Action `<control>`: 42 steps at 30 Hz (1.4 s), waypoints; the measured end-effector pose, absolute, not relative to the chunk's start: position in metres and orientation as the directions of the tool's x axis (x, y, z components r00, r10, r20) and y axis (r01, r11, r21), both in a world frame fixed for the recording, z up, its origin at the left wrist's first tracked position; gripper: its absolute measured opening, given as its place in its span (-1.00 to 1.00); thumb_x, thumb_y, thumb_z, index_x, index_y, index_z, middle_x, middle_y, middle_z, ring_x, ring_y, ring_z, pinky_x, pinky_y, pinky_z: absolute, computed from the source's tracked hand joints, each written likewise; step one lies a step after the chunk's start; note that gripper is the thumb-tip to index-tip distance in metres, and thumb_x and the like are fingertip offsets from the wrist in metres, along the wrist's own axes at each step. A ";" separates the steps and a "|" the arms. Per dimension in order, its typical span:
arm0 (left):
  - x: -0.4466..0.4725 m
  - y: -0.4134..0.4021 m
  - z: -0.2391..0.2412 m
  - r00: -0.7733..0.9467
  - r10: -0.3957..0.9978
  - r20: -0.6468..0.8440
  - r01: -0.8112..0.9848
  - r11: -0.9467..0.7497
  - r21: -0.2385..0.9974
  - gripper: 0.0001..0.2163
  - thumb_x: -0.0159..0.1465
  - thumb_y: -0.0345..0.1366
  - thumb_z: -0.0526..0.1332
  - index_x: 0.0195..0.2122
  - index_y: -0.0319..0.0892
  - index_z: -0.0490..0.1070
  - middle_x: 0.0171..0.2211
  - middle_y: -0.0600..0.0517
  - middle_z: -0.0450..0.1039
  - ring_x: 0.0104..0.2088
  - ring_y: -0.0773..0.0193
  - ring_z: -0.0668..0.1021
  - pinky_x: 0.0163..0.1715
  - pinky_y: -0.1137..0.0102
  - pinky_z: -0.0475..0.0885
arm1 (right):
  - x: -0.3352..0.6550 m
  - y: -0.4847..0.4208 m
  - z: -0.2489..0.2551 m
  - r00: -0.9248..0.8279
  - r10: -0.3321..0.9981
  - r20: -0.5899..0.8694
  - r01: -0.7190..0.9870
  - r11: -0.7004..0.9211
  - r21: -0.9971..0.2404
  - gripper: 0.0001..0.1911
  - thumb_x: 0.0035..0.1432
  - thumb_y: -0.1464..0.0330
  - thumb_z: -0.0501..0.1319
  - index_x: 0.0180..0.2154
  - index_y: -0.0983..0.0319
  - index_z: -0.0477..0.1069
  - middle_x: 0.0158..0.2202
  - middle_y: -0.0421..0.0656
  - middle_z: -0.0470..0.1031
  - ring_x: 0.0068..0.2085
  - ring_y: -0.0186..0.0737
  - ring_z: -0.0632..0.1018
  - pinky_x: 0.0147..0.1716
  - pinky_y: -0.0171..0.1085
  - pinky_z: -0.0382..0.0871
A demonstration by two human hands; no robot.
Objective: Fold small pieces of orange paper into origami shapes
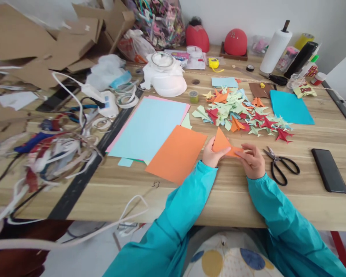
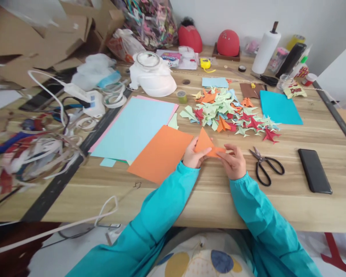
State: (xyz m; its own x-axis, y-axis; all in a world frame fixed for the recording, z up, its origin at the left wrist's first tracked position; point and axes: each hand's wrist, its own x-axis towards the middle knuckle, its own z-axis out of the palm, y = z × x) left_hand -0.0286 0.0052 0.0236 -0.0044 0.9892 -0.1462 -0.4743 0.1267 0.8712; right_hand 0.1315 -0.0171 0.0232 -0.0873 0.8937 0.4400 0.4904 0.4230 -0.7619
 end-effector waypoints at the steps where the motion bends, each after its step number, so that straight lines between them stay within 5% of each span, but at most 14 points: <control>1: -0.029 0.005 0.023 0.034 0.987 -0.154 -0.554 0.147 0.820 -0.43 -0.18 -0.21 0.38 -0.11 -0.16 0.29 -0.14 -0.08 0.44 -0.19 0.12 0.52 -0.20 0.20 0.44 | 0.132 -0.016 0.023 -0.040 0.906 0.421 0.457 0.391 -0.799 -0.86 -0.02 0.34 0.22 -0.35 0.12 0.51 -0.23 -0.09 0.43 -0.23 -0.16 0.47 -0.28 -0.17 0.42; 6: -0.019 0.007 0.012 0.080 0.975 -0.207 -0.705 0.202 0.680 -0.40 -0.31 -0.38 0.44 -0.18 -0.17 0.30 -0.15 -0.06 0.41 -0.13 0.17 0.49 -0.10 0.22 0.38 | 0.131 -0.010 0.013 0.226 0.970 0.091 -0.071 0.109 -0.992 -0.77 -0.10 0.21 0.28 -0.36 0.18 0.46 -0.51 -0.21 0.50 -0.57 -0.27 0.48 -0.60 -0.25 0.41; 10: -0.006 0.004 0.010 0.285 0.948 -0.141 -0.677 0.303 0.670 -0.55 -0.23 -0.32 0.41 -0.28 -0.27 0.37 -0.22 -0.14 0.46 -0.14 0.06 0.49 -0.18 0.20 0.41 | 0.122 -0.011 0.012 0.119 0.986 -0.121 -0.319 -0.077 -0.945 -0.65 -0.27 0.21 0.37 -0.41 0.23 0.39 -0.58 -0.22 0.50 -0.62 -0.28 0.49 -0.70 -0.32 0.38; 15: -0.003 0.002 0.017 0.177 0.970 -0.167 -0.692 0.243 0.680 -0.66 -0.10 -0.22 0.35 -0.30 -0.25 0.41 -0.23 -0.10 0.49 -0.20 0.10 0.52 -0.22 0.23 0.43 | 0.112 -0.019 0.015 -0.058 0.979 -0.197 -0.206 -0.205 -0.957 -0.61 -0.26 0.16 0.36 -0.42 0.27 0.35 -0.67 -0.23 0.46 -0.66 -0.28 0.49 -0.70 -0.35 0.39; 22: -0.005 0.003 0.010 0.027 0.981 -0.190 -0.591 0.169 0.789 -0.63 -0.19 -0.16 0.37 -0.38 -0.26 0.43 -0.35 -0.05 0.52 -0.33 0.18 0.54 -0.28 0.26 0.44 | 0.112 -0.027 0.009 0.013 0.996 -0.087 0.016 -0.087 -0.996 -0.63 -0.11 0.07 0.22 -0.45 0.27 0.31 -0.65 -0.19 0.47 -0.68 -0.34 0.45 -0.73 -0.40 0.29; 26: -0.008 0.003 -0.001 0.004 0.992 -0.122 -0.380 0.115 0.918 -0.67 -0.34 -0.31 0.43 -0.52 -0.26 0.42 -0.44 -0.03 0.52 -0.37 0.18 0.53 -0.25 0.26 0.43 | 0.112 -0.032 0.008 0.055 0.995 -0.078 0.096 -0.083 -0.992 -0.54 -0.14 0.05 0.21 -0.31 0.28 0.31 -0.70 -0.24 0.42 -0.72 -0.32 0.42 -0.74 -0.37 0.28; 30: -0.010 0.005 -0.008 0.037 0.995 -0.092 -0.353 0.099 0.930 -0.61 -0.43 -0.41 0.44 -0.50 -0.25 0.41 -0.46 -0.01 0.51 -0.37 0.16 0.53 -0.24 0.24 0.43 | 0.135 -0.044 0.007 0.087 0.996 -0.003 0.233 -0.023 -0.972 -0.53 -0.01 0.07 0.11 -0.18 0.29 0.28 -0.60 -0.16 0.48 -0.62 -0.26 0.48 -0.61 -0.28 0.37; 32: -0.009 0.005 -0.008 0.047 0.992 -0.114 -0.421 0.123 0.898 -0.58 -0.44 -0.42 0.44 -0.48 -0.25 0.41 -0.46 0.00 0.51 -0.36 0.16 0.53 -0.23 0.22 0.43 | 0.164 -0.052 0.005 0.179 0.964 0.195 0.485 0.086 -0.870 -0.60 0.02 0.14 0.11 -0.18 0.29 0.32 -0.42 -0.06 0.53 -0.43 -0.20 0.54 -0.38 -0.20 0.42; 35: -0.007 0.003 -0.004 0.108 0.976 -0.189 -0.547 0.217 0.808 -0.55 -0.41 -0.42 0.44 -0.42 -0.25 0.40 -0.45 0.02 0.50 -0.37 0.16 0.54 -0.27 0.18 0.44 | 0.220 -0.064 0.001 0.154 0.886 0.437 0.889 0.069 -0.453 -0.67 0.05 0.24 0.08 -0.21 0.31 0.38 -0.16 0.08 0.46 -0.10 -0.03 0.45 -0.11 -0.06 0.29; 38: -0.004 0.001 0.003 0.154 0.961 -0.228 -0.614 0.274 0.740 -0.47 -0.43 -0.46 0.45 -0.34 -0.23 0.40 -0.45 0.03 0.50 -0.38 0.18 0.54 -0.29 0.18 0.46 | 0.262 -0.074 -0.004 0.123 0.901 0.417 0.985 -0.060 -0.160 -0.56 0.05 0.24 0.09 -0.09 0.37 0.33 -0.10 0.13 0.42 -0.04 0.02 0.39 -0.05 -0.03 0.21; 42: -0.005 -0.001 0.010 0.180 0.954 -0.239 -0.650 0.298 0.699 -0.47 -0.41 -0.48 0.44 -0.32 -0.25 0.41 -0.47 0.03 0.50 -0.39 0.20 0.55 -0.31 0.24 0.48 | 0.273 -0.077 -0.004 0.083 0.940 0.331 0.996 -0.068 -0.057 -0.54 0.08 0.21 0.07 -0.03 0.33 0.29 -0.12 0.06 0.45 -0.10 -0.02 0.43 -0.11 -0.10 0.22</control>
